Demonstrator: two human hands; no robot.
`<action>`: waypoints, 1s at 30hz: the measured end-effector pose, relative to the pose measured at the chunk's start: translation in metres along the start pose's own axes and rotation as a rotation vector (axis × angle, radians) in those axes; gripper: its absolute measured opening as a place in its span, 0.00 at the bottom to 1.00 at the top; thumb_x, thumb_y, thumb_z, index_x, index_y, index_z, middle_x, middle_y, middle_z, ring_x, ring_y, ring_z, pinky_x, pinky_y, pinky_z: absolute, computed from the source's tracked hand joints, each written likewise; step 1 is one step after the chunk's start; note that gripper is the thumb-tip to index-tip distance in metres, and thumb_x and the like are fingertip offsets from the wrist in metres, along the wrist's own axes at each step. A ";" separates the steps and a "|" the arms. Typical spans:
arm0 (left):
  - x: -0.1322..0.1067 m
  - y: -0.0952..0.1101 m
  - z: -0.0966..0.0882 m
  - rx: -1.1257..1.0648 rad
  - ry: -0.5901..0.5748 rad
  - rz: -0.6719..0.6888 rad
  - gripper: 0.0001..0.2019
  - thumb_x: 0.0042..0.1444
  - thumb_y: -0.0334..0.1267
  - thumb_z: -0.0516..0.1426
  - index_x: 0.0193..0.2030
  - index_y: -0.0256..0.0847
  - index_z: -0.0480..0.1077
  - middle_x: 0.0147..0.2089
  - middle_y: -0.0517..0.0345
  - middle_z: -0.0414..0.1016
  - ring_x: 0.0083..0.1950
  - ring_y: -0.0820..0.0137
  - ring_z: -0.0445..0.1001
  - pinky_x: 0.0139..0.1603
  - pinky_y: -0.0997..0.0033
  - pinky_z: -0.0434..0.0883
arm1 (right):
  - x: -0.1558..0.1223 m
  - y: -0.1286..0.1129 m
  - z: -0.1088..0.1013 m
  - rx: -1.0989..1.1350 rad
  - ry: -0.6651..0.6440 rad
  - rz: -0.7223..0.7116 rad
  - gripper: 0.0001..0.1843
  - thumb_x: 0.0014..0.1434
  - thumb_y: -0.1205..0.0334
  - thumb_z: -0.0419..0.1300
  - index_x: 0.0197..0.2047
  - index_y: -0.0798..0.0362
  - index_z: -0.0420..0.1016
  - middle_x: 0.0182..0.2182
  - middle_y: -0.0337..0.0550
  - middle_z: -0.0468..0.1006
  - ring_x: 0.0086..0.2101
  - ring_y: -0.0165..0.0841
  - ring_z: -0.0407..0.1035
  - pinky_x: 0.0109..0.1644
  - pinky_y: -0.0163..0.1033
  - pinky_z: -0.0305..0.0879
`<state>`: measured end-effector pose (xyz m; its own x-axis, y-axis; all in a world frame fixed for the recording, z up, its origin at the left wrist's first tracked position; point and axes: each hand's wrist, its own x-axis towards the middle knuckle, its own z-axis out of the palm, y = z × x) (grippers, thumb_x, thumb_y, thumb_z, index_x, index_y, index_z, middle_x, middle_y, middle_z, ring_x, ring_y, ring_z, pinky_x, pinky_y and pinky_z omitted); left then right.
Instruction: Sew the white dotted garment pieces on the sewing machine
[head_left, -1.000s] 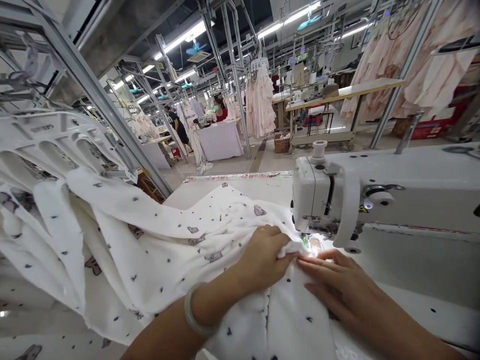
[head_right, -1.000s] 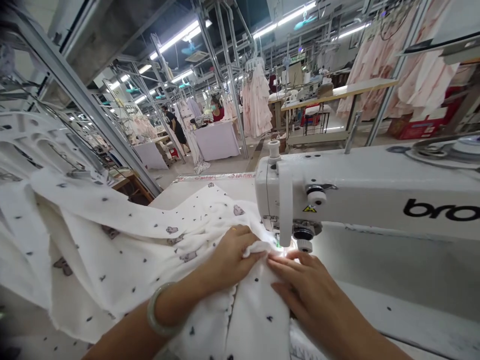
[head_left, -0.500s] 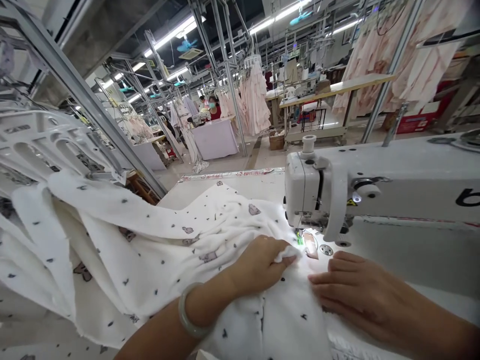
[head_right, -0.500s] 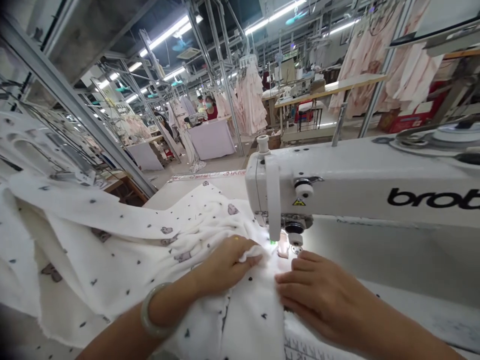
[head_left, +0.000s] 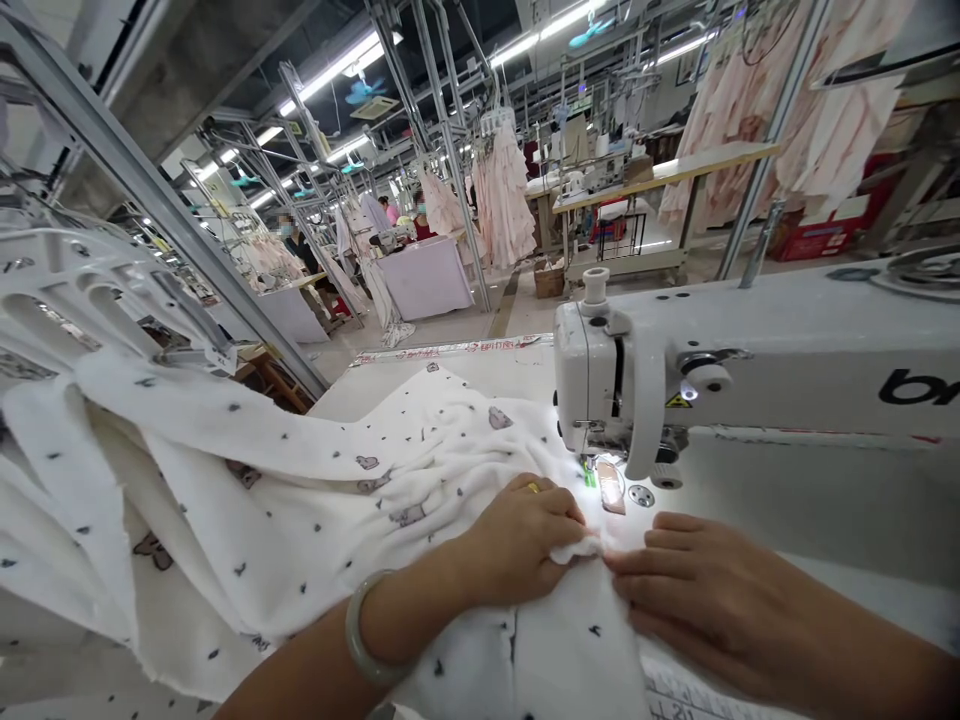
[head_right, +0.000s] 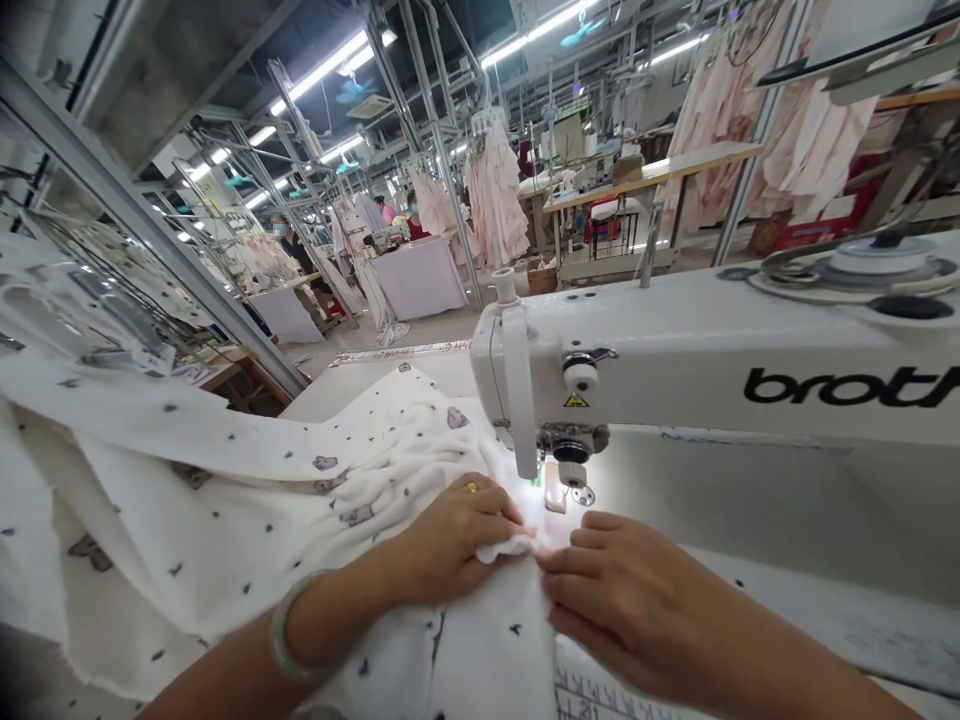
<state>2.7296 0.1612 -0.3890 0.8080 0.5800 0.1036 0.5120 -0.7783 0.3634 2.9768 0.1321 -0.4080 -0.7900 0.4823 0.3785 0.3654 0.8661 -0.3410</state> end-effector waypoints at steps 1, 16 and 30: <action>0.001 -0.001 0.001 -0.025 0.006 -0.017 0.09 0.64 0.31 0.57 0.44 0.41 0.79 0.48 0.54 0.81 0.51 0.64 0.78 0.62 0.59 0.65 | 0.000 0.000 0.000 0.008 0.001 0.007 0.16 0.75 0.58 0.52 0.46 0.47 0.82 0.35 0.45 0.83 0.34 0.37 0.74 0.39 0.44 0.68; 0.016 -0.014 0.008 0.058 0.020 -0.012 0.13 0.66 0.31 0.56 0.54 0.41 0.76 0.54 0.53 0.81 0.58 0.61 0.75 0.65 0.56 0.63 | -0.001 0.013 0.005 -0.092 0.059 0.029 0.12 0.76 0.61 0.53 0.46 0.48 0.78 0.40 0.39 0.83 0.35 0.33 0.76 0.42 0.43 0.66; 0.030 -0.008 -0.002 -0.524 0.215 -0.438 0.23 0.66 0.54 0.55 0.26 0.41 0.56 0.28 0.63 0.59 0.32 0.72 0.61 0.33 0.71 0.61 | 0.002 0.004 0.000 -0.038 -0.044 0.104 0.17 0.76 0.60 0.49 0.41 0.50 0.77 0.37 0.43 0.81 0.35 0.37 0.71 0.41 0.47 0.64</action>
<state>2.7486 0.1854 -0.3870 0.4575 0.8892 0.0069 0.5249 -0.2764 0.8050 2.9770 0.1362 -0.4085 -0.7673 0.5646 0.3041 0.4645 0.8163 -0.3435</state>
